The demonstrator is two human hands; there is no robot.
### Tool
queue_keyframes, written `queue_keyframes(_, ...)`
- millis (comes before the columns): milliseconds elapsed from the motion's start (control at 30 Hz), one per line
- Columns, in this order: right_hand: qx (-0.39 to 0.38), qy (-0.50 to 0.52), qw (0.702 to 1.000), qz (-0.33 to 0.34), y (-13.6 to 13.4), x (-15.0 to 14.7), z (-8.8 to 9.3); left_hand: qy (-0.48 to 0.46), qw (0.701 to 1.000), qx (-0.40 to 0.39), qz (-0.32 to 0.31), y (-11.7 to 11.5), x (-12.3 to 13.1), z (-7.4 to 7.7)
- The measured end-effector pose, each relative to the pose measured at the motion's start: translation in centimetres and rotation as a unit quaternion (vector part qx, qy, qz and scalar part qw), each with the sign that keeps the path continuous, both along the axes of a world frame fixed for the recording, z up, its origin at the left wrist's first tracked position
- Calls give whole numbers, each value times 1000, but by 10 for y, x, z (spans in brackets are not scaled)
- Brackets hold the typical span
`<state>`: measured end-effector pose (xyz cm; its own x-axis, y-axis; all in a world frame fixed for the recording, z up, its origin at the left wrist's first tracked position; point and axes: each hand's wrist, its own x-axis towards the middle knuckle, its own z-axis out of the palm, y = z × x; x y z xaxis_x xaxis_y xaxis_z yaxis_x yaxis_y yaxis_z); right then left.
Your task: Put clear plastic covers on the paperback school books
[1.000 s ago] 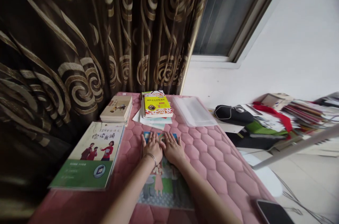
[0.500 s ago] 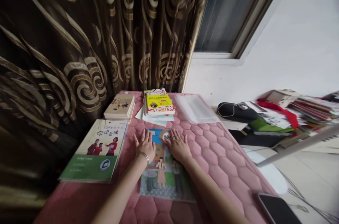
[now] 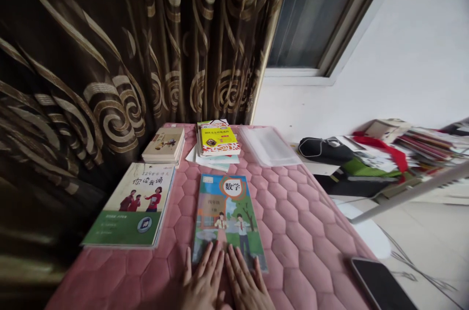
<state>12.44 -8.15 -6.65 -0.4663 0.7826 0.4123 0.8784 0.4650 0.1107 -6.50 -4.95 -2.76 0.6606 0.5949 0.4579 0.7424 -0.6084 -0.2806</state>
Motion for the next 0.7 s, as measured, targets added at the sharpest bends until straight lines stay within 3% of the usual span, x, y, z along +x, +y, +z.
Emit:
queue_keyframes(167, 49, -36, 998, -24, -8, 22, 2, 7, 1000, 1, 13, 2, -16, 22)
queue_keyframes(333, 15, -2, 997, -71, -22, 43, -1, 15, 1000, 1, 18, 1, -35, 29)
queue_keyframes(533, -21, 38, 995, -87, -23, 51, -8, 1, 1000, -6, 24, 3, -43, 20)
queue_keyframes(600, -37, 53, 996, -65, -19, 54, 0, -12, 999, -16, 32, 2, -34, 15)
queue_keyframes(700, -114, 76, 991, 5, -5, 61, 30, -24, 996, -82, 11, 1, -2, 6)
